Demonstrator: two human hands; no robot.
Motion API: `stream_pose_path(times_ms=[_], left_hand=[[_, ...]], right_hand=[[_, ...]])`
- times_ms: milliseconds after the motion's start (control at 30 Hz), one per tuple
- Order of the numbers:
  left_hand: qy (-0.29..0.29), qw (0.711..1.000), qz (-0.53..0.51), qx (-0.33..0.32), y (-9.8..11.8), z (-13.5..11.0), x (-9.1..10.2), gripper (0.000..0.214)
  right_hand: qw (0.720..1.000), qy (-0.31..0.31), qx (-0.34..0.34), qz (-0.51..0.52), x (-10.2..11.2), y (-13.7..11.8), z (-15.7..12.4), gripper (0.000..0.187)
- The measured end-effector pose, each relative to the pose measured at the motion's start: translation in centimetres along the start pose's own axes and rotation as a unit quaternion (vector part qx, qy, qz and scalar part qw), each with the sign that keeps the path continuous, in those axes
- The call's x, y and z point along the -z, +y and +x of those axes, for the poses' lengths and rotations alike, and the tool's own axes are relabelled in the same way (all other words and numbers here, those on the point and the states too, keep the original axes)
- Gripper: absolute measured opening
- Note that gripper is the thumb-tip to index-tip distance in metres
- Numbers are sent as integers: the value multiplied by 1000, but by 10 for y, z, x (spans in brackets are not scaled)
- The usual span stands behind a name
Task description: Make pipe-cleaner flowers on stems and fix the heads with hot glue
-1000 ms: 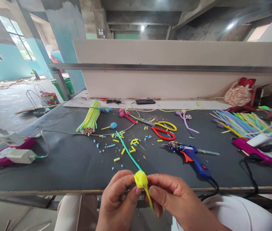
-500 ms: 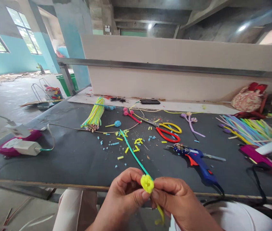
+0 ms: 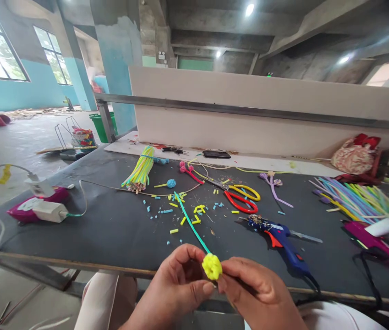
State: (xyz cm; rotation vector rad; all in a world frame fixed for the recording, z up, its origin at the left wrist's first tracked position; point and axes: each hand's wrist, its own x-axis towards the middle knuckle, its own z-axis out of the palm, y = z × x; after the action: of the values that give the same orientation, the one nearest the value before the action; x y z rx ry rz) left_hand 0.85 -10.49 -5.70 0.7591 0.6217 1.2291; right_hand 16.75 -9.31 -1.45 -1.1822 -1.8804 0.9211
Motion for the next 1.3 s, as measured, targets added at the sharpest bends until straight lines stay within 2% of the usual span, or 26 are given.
stream_pose_path(times_ms=[67, 100, 167, 233, 333, 533, 633, 700, 767, 900, 1067, 1167, 1300], left_hand=[[56, 989, 118, -75, 9, -5, 0, 23], [82, 967, 201, -133, 14, -8, 0, 15], [89, 906, 347, -225, 24, -12, -2, 5], [79, 863, 422, -268, 30, -14, -6, 7], [97, 844, 445, -285, 31, -12, -13, 11], [105, 836, 470, -264, 28, -7, -14, 14], [110, 840, 471, -247, 29, -7, -11, 13], [121, 832, 473, -263, 30, -8, -9, 11], [114, 810, 491, -301, 31, -8, -6, 11], [64, 734, 552, -390, 35, -9, -2, 19], [49, 661, 610, -433, 37, -9, -1, 21], [37, 634, 629, -449, 37, -9, 0, 23], [32, 624, 633, -457, 37, -8, 0, 22]], right_hand=[[992, 38, 69, -100, 2, 2, -2, 11], [983, 47, 100, -144, 3, 3, -2, 11], [964, 45, 154, -212, 5, 4, -2, 13], [948, 26, 193, -251, 5, 4, -1, 16], [937, 3, 210, -278, 5, 0, 0, 20], [951, 4, 188, -244, 3, -2, -1, 20], [974, 8, 135, -181, 1, 4, -1, 17], [987, -1, 84, -139, 0, 7, -1, 18], [994, -12, 34, -99, -2, 7, 1, 23], [999, -9, -39, -30, -3, 4, 4, 32], [997, -37, -63, -10, -2, 5, 5, 31], [997, -45, -53, -13, -1, 7, 5, 30], [997, -43, -59, -13, -1, 6, 5, 31]])
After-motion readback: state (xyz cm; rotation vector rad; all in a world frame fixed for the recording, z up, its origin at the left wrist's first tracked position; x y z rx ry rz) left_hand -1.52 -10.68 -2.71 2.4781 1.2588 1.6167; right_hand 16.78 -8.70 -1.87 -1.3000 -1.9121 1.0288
